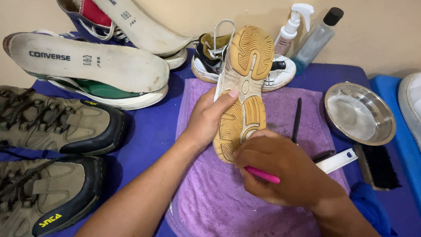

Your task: A person is cleaning and repairing various shoes at a workbench, using a small pick tool to remove debris from the soles and a brush for cleaning.

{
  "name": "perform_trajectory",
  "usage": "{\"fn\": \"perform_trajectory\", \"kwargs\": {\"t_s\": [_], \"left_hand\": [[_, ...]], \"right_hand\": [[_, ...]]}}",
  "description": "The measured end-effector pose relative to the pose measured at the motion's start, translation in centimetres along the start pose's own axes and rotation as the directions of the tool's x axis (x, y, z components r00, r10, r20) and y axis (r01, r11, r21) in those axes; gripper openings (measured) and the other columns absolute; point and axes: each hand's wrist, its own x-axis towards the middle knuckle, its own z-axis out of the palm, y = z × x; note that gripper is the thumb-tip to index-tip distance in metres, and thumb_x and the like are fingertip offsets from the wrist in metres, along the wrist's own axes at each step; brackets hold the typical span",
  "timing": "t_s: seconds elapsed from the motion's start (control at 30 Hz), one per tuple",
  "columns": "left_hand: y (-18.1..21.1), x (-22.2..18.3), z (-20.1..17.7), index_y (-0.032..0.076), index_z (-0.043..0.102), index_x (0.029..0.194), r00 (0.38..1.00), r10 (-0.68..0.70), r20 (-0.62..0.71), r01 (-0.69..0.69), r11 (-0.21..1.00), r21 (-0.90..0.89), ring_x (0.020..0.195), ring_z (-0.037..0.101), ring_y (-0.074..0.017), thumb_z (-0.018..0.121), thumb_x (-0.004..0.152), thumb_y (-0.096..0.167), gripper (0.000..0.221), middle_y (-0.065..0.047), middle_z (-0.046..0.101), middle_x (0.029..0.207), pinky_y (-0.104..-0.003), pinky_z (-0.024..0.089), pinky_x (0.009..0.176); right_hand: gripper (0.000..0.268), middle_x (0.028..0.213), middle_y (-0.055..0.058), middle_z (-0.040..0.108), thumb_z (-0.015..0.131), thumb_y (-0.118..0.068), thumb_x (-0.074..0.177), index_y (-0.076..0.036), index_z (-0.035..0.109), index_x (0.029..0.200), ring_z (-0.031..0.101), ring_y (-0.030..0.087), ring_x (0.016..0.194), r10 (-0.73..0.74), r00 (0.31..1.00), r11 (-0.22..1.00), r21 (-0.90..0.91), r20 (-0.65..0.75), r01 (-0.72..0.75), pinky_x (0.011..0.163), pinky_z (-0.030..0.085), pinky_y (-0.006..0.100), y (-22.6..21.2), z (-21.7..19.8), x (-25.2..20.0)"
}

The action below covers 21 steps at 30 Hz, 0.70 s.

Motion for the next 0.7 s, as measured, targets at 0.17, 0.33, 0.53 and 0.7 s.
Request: {"fn": "perform_trajectory", "kwargs": {"t_s": [0.17,0.33,0.53,0.7], "left_hand": [[-0.1,0.0,-0.1,0.002,0.066,0.128,1.0,0.006,0.013,-0.006,1.0,0.009,0.113,0.069,-0.0227,0.063,0.095,0.029,0.043,-0.013,0.073,0.125,-0.036,0.055,0.101],[-0.2,0.1,-0.2,0.003,0.067,0.126,1.0,0.01,0.01,-0.01,0.998,0.055,0.11,0.07,-0.0213,0.062,0.095,0.03,0.042,-0.011,0.074,0.122,-0.035,0.055,0.099],[-0.6,0.1,-0.3,0.001,0.067,0.126,1.0,0.024,0.011,-0.024,1.0,0.012,0.108,0.07,-0.0212,0.062,0.096,0.028,0.04,-0.012,0.073,0.12,-0.035,0.056,0.096],[-0.5,0.1,-0.3,0.002,0.067,0.125,1.0,0.011,-0.003,-0.011,1.0,0.01,0.107,0.07,-0.0204,0.062,0.096,0.028,0.039,-0.011,0.074,0.119,-0.034,0.056,0.095]], "right_hand": [[0.009,0.093,0.002,0.078,0.062,-0.014,0.088,-0.014,0.068,0.095,0.077,0.02,0.082,0.186,0.977,0.977,0.127,-0.103,-0.172,0.08,0.057,0.034,0.7,-0.7,-0.9],[0.013,0.087,0.002,0.077,0.059,-0.014,0.09,-0.011,0.072,0.092,0.076,0.015,0.073,0.259,0.953,0.963,0.112,-0.158,-0.244,0.07,0.056,0.026,1.1,-1.4,-0.7],[0.009,0.09,0.001,0.079,0.065,-0.015,0.089,-0.011,0.072,0.089,0.079,0.017,0.082,0.228,0.963,0.973,0.063,-0.141,-0.221,0.076,0.058,0.027,1.3,-1.2,-0.7],[0.007,0.09,0.003,0.079,0.066,-0.01,0.088,-0.01,0.072,0.091,0.08,0.018,0.083,0.2,0.961,0.979,0.081,-0.192,-0.188,0.078,0.06,0.028,1.4,-0.9,-0.9]]}}
